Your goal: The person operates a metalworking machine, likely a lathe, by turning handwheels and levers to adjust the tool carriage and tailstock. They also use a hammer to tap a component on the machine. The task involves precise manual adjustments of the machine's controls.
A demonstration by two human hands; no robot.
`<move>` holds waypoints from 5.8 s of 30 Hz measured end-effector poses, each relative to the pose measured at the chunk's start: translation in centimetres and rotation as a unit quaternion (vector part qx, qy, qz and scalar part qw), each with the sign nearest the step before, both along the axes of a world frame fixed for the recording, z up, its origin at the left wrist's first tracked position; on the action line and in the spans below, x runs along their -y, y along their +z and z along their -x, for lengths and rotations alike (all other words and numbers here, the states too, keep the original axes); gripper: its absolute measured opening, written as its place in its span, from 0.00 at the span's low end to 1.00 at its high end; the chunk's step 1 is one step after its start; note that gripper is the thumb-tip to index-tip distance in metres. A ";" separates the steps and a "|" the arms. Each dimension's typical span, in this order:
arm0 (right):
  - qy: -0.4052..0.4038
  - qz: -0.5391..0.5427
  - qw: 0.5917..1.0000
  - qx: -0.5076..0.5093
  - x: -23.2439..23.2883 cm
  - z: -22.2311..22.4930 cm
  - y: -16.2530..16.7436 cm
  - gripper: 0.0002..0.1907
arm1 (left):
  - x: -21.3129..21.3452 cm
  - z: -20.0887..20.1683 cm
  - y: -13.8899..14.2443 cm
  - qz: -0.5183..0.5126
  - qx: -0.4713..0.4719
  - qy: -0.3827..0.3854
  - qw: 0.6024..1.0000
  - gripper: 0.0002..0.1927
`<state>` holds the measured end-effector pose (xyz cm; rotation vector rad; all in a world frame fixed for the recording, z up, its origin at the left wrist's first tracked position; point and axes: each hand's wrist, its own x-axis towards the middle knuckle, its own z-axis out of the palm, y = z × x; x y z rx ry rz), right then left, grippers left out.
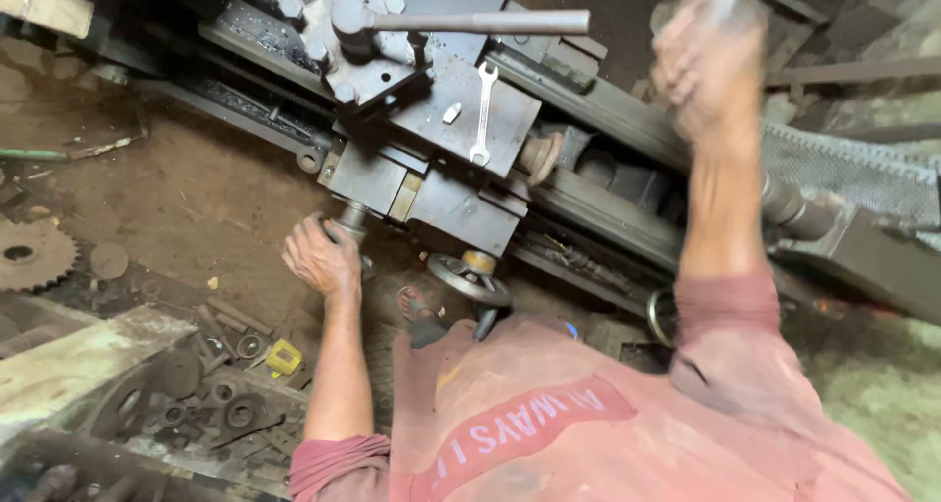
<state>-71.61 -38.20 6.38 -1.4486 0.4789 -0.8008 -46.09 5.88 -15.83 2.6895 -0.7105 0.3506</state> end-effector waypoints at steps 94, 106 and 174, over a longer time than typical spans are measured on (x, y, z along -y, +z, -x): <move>-0.290 -0.461 0.796 -0.264 -42.6 2.9 -27.8 0.36 | -11.2 -3.5 -8.0 -0.157 -0.445 -0.197 0.859 0.16; -0.280 -0.398 0.819 -0.303 -44.1 -0.5 -26.0 0.27 | -12.4 -6.5 -3.4 -0.087 -0.621 -0.281 0.726 0.21; -0.145 0.032 0.738 -0.658 -38.8 -1.5 -24.9 0.27 | -4.6 -40.5 0.2 0.442 -0.284 -0.082 0.847 0.45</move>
